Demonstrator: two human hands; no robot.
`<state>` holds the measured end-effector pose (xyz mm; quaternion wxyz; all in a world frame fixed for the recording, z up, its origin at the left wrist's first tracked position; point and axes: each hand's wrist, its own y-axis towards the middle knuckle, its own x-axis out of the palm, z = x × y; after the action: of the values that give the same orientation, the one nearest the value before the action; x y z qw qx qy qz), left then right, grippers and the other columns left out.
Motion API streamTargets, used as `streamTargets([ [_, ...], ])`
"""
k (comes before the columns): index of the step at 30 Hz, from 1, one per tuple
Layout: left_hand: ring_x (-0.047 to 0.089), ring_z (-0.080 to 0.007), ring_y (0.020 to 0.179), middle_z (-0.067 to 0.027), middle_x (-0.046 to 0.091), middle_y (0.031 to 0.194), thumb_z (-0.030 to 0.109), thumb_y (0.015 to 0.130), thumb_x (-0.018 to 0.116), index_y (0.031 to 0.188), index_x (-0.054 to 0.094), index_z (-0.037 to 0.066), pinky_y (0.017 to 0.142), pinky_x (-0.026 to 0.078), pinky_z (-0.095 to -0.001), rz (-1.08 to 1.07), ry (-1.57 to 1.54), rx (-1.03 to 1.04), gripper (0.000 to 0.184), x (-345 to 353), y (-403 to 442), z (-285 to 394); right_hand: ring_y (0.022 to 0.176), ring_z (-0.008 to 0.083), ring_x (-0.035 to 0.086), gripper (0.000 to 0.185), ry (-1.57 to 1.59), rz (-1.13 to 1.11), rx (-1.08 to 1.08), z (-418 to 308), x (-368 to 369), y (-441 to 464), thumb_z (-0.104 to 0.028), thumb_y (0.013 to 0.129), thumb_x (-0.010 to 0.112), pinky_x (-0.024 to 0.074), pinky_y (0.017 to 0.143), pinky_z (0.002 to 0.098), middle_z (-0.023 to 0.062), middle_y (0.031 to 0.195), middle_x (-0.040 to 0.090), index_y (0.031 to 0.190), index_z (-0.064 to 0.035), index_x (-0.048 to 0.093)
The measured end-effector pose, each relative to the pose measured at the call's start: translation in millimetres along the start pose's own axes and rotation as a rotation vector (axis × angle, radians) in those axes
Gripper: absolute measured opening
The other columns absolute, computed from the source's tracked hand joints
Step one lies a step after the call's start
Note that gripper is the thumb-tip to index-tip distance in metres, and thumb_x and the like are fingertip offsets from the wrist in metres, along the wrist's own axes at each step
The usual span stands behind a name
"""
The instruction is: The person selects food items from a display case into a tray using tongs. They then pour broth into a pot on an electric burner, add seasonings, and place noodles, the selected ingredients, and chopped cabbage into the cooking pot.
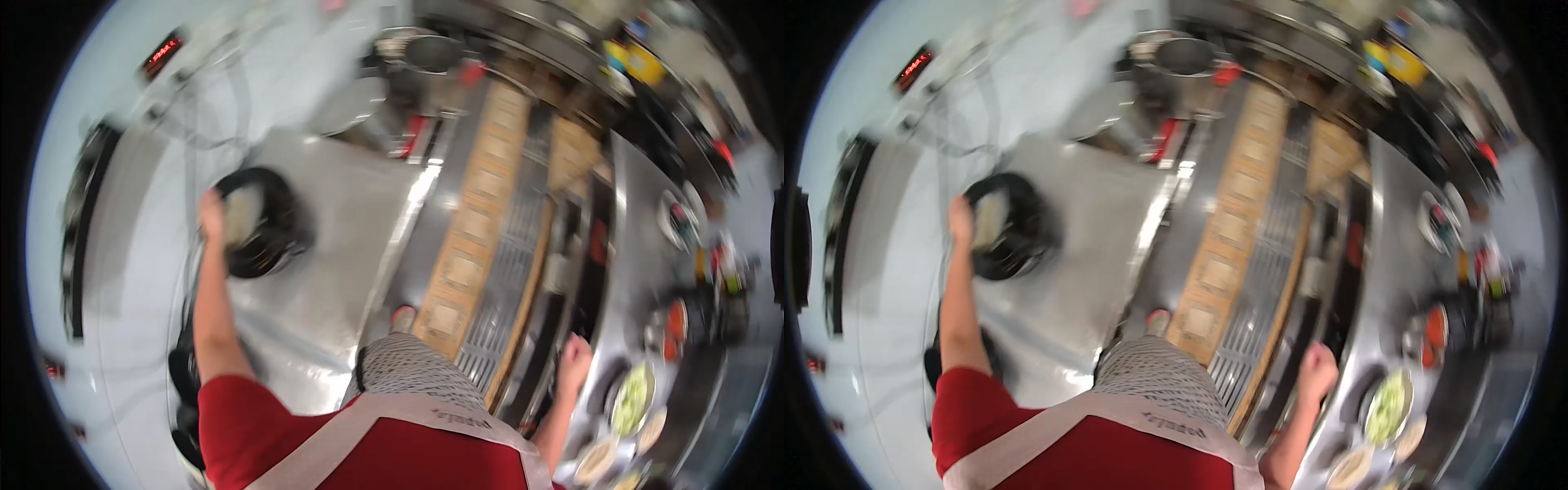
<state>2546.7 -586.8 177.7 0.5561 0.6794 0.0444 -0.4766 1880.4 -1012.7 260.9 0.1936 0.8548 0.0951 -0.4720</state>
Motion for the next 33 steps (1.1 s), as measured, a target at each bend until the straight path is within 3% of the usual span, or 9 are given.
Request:
streamTargets([
  [1,0.051,-0.0285,0.091,-0.0149,0.055,0.1,0.025,0.089,0.032,0.103,0.052,0.003,0.081,0.04,-0.0367,-0.291,-0.028,-0.286,0.032,14,-8,-15,0.061,0.0303,0.056,0.016,-0.095,-0.104,0.091,0,-10,-7,-0.013,0.077,0.052,0.043,0.056,0.0343,0.0175,0.07,0.057,0.073,0.0002,0.059],
  [4,0.048,-0.0211,0.093,-0.0107,0.048,0.106,0.019,0.085,0.045,0.112,0.045,0.005,0.077,0.043,-0.0309,-0.033,-0.918,-0.853,0.03,-48,7,139,0.063,0.0285,0.059,0.011,0.187,-0.014,0.041,20,-2,-28,-0.006,0.074,0.052,0.0454,0.057,0.0321,0.0177,0.07,0.058,0.071,0.0011,0.059],
  [9,0.048,-0.0128,0.086,-0.0035,0.047,0.103,0.019,0.081,0.053,0.109,0.044,0.007,0.071,0.042,-0.0272,-0.088,-1.194,-0.702,0.032,-200,-89,324,0.046,0.0195,0.045,0.019,0.488,-0.363,-0.089,12,26,-105,-0.011,0.078,0.055,0.0366,0.046,0.0303,0.0152,0.054,0.047,0.063,0.0023,0.052],
  [11,0.048,-0.0107,0.084,-0.0011,0.047,0.101,0.022,0.081,0.052,0.107,0.045,0.01,0.071,0.039,-0.0263,-0.154,-1.54,-0.939,0.03,-185,-168,342,0.045,0.0179,0.038,0.024,0.506,-0.56,-0.244,-19,55,-113,-0.012,0.079,0.055,0.0335,0.045,0.0301,0.0146,0.052,0.041,0.061,0.0023,0.048],
  [13,0.047,-0.0101,0.084,-0.0002,0.048,0.099,0.024,0.079,0.055,0.106,0.046,0.009,0.07,0.038,-0.0251,-0.094,-1.433,-1.143,0.032,-255,-255,353,0.045,0.0156,0.033,0.026,0.56,-0.69,-0.434,-12,46,-157,-0.013,0.078,0.057,0.0317,0.044,0.0292,0.0129,0.051,0.038,0.06,0.0026,0.047],
  [18,0.054,-0.0177,0.082,-0.0046,0.051,0.105,0.026,0.086,0.045,0.113,0.043,0.01,0.06,0.046,-0.0304,0.251,-0.991,-2.05,0.032,-414,-379,289,0.049,0.0083,0.028,0.029,0.481,-1.062,-0.587,-25,88,-188,-0.011,0.078,0.058,0.0265,0.042,0.027,0.0038,0.05,0.032,0.056,0.0016,0.044],
  [20,0.051,-0.0145,0.066,-0.003,0.051,0.088,0.024,0.081,0.052,0.1,0.045,0.01,0.051,0.042,-0.0247,0.725,-0.889,-1.854,0.025,-434,-531,222,0.048,0.0078,0.024,0.036,0.639,-1.098,-0.769,-29,101,-199,-0.014,0.081,0.055,0.0228,0.041,0.0267,0.0009,0.048,0.026,0.054,-0.0002,0.035],
  [23,0.05,-0.0128,0.061,-0.0051,0.049,0.07,0.013,0.08,0.045,0.093,0.047,0.007,0.046,0.04,-0.0257,1.157,-0.446,-1.825,0.014,-567,-581,211,0.05,0.0071,0.022,0.038,0.582,-1.24,-0.866,-53,98,-213,-0.015,0.083,0.053,0.0212,0.042,0.0266,-0.0005,0.049,0.024,0.054,-0.0022,0.031],
  [33,0.047,-0.0189,0.051,-0.01,0.047,0.074,0.009,0.077,0.044,0.086,0.047,0.001,0.041,0.043,-0.0264,1.618,-0.35,-1.906,0.012,-786,-938,19,0.05,0.0054,0.021,0.04,0.631,-1.186,-0.912,-74,82,-445,-0.016,0.085,0.05,0.0182,0.042,0.0246,-0.0048,0.051,0.022,0.054,-0.0077,0.026],
])
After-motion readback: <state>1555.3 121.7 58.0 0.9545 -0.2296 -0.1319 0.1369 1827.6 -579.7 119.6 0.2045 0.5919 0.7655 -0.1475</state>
